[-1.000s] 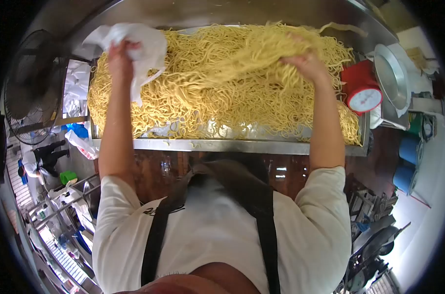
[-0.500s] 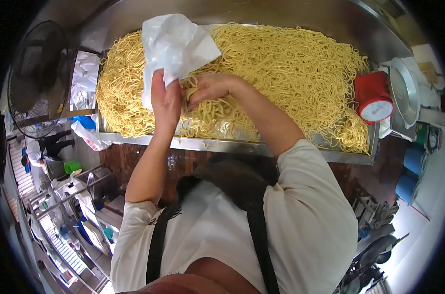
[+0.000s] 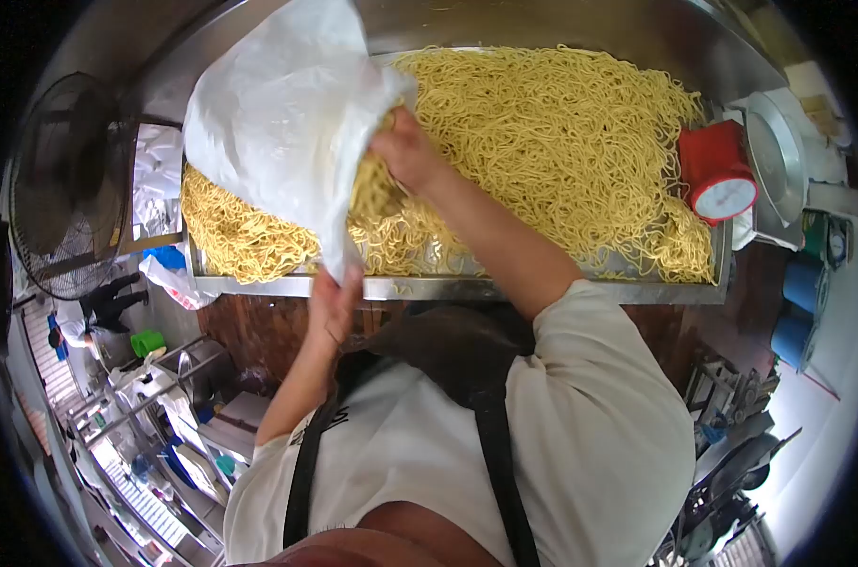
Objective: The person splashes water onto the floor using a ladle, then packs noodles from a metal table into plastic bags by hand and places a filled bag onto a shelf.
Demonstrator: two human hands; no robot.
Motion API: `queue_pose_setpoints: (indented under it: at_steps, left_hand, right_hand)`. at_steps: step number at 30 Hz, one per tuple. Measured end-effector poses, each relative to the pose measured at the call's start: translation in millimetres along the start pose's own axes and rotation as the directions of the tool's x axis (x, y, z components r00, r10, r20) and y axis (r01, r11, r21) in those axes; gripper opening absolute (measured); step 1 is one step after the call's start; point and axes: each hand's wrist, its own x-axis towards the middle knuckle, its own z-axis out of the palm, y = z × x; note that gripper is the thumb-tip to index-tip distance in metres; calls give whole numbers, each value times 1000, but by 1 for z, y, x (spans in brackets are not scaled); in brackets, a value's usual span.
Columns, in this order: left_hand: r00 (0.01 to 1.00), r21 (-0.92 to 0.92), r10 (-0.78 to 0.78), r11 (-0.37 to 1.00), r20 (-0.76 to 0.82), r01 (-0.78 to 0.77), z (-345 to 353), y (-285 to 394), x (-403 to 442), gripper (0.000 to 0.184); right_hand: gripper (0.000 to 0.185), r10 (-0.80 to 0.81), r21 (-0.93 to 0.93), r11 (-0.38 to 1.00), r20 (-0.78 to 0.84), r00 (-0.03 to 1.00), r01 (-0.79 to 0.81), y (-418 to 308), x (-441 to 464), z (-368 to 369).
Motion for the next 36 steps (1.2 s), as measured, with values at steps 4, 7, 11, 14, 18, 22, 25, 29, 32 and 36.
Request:
queue_pose_setpoints:
  at_steps: [4, 7, 11, 14, 18, 22, 25, 29, 32, 36]
  left_hand:
    - [952, 139, 41, 986, 302, -86, 25, -47, -11, 41]
    - [996, -464, -85, 882, 9, 80, 29, -45, 15, 35]
    - [958, -631, -90, 769, -271, -106, 0, -21, 55, 21]
    - [986, -654, -45, 753, -161, -73, -11, -25, 66, 24]
    - [998, -593, 13, 803, -68, -51, 5, -17, 66, 41]
    - [990, -487, 50, 873, 135, 22, 21, -4, 51, 54]
    - [976, -416, 33, 907, 214, 61, 25, 4, 39, 65]
    - [992, -528, 99, 848, 83, -40, 16, 10, 49, 71]
    - [983, -601, 185, 785, -5, -151, 0, 20, 62, 69]
    - [982, -663, 185, 731, -34, -161, -17, 11, 67, 70]
  right_hand:
    - [49, 41, -20, 999, -36, 998, -42, 11, 58, 38]
    - [52, 229, -563, 823, 208, 951, -75, 15, 72, 18]
    - [64, 54, -987, 162, 31, 998, 22, 27, -43, -93]
    - [74, 35, -868, -475, -182, 983, -144, 9, -74, -145]
    - [65, 110, -911, -413, -53, 993, -3, 74, -44, -215]
    - [50, 54, -991, 133, -1, 999, -8, 100, -7, -192]
    - [40, 18, -843, 499, 242, 970, 201, 76, 41, -100]
    - [36, -6, -546, 830, 193, 981, 113, 58, 84, 6]
    - [37, 128, -921, 300, 298, 946, 249, 70, 89, -8]
    - [62, 28, -963, 123, 244, 969, 239, 29, 14, -93]
